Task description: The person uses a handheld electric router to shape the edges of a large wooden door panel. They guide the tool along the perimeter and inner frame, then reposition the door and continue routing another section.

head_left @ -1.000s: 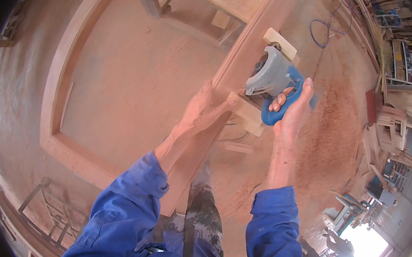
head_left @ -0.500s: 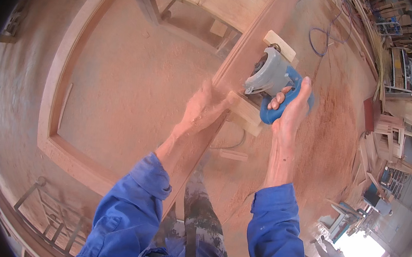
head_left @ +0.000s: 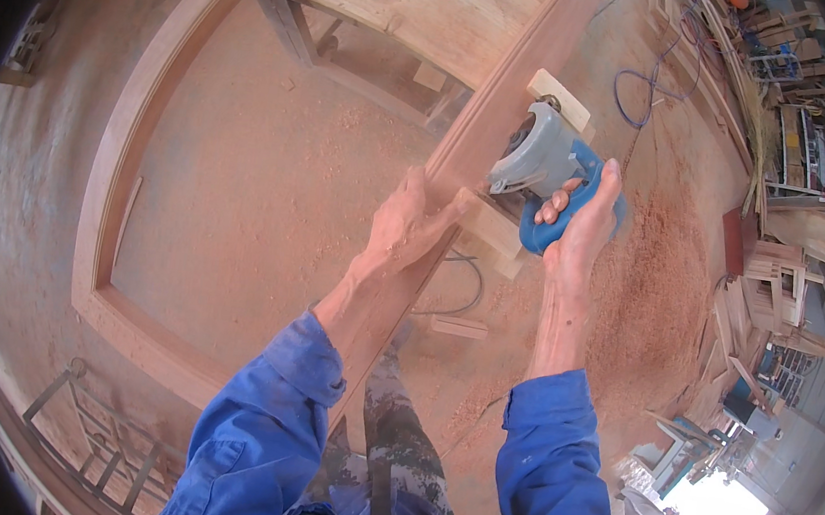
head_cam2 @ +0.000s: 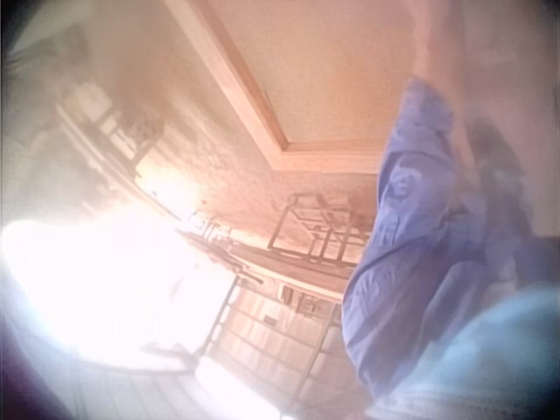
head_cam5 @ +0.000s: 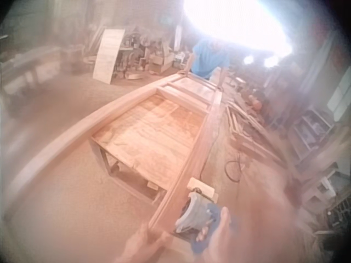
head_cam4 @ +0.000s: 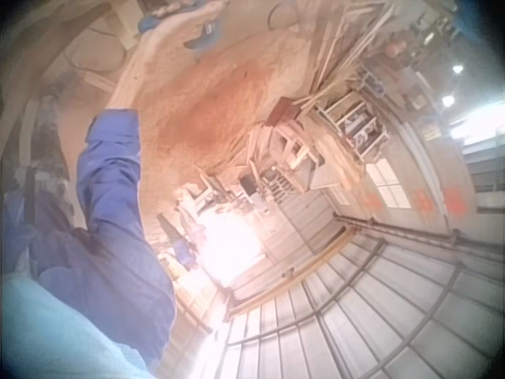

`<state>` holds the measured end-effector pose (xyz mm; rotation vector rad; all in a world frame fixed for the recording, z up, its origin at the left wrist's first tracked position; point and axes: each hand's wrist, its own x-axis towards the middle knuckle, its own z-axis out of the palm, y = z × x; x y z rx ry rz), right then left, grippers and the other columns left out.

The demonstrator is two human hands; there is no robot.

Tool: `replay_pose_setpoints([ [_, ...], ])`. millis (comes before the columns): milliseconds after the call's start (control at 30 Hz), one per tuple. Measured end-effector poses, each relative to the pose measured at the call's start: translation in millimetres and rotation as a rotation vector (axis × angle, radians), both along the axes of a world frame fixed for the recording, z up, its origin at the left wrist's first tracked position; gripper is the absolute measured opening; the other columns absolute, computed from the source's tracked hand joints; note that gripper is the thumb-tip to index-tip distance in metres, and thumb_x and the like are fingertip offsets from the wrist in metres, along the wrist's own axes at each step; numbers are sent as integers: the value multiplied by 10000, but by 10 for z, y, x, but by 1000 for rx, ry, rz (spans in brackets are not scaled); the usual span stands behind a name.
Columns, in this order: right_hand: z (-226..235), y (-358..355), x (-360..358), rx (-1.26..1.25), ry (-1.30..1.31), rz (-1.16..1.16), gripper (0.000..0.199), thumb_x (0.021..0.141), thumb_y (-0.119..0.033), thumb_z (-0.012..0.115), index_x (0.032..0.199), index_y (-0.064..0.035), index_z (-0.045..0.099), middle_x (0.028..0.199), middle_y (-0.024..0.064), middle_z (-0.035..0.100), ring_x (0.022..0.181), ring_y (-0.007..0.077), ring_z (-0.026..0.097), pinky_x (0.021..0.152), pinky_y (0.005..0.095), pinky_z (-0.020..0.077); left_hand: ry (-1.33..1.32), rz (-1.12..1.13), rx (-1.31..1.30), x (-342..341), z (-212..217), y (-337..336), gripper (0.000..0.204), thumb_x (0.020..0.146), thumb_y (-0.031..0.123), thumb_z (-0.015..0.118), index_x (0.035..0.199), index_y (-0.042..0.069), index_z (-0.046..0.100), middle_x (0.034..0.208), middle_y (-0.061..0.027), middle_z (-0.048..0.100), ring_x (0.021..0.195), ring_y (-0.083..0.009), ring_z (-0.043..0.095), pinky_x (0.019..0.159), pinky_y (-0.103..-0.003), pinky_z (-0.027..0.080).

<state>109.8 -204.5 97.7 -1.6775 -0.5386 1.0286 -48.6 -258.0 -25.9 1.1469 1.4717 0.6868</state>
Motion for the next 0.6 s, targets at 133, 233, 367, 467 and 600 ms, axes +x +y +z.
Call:
replay_pose_setpoints([
  [133, -2, 2, -3, -18, 16, 0, 556, 935, -593, 540, 749, -75, 468, 543, 35, 441, 437, 166, 453, 455, 323, 406, 25, 35, 19, 30, -13, -12, 713, 894, 512, 687, 1281, -62, 517, 1213, -296, 633, 1154, -427, 614, 964, -467, 484],
  [233, 10, 1, -8, -15, 16, 3, 554, 932, -592, 541, 749, -74, 468, 543, 35, 443, 439, 165, 455, 454, 325, 403, 69, 55, 55, 54, -51, -47, 702, 897, 503, 689, 1271, -66, 518, 1207, -295, 635, 1144, -425, 619, 957, -464, 490],
  [367, -4, 3, 13, -7, 16, 6, 548, 932, -585, 542, 747, -75, 465, 548, 36, 440, 437, 166, 450, 454, 321, 398, 46, 13, 42, 62, -43, -4, 664, 907, 478, 688, 1261, -61, 530, 1194, -283, 646, 1132, -416, 627, 944, -459, 497],
  [467, 18, -5, 10, 1, 23, 13, 539, 933, -573, 542, 746, -73, 463, 552, 36, 440, 436, 166, 447, 451, 319, 397, 26, 93, 15, 72, 83, -51, 607, 915, 451, 687, 1246, -40, 554, 1174, -268, 662, 1114, -408, 638, 928, -462, 500],
  [600, 1, 3, 17, 16, 13, 23, 526, 936, -558, 537, 748, -73, 457, 556, 37, 441, 440, 162, 450, 449, 317, 399, 20, 75, 36, 90, -7, -53, 561, 918, 426, 690, 1232, -24, 575, 1144, -253, 679, 1079, -404, 656, 904, -457, 512],
])
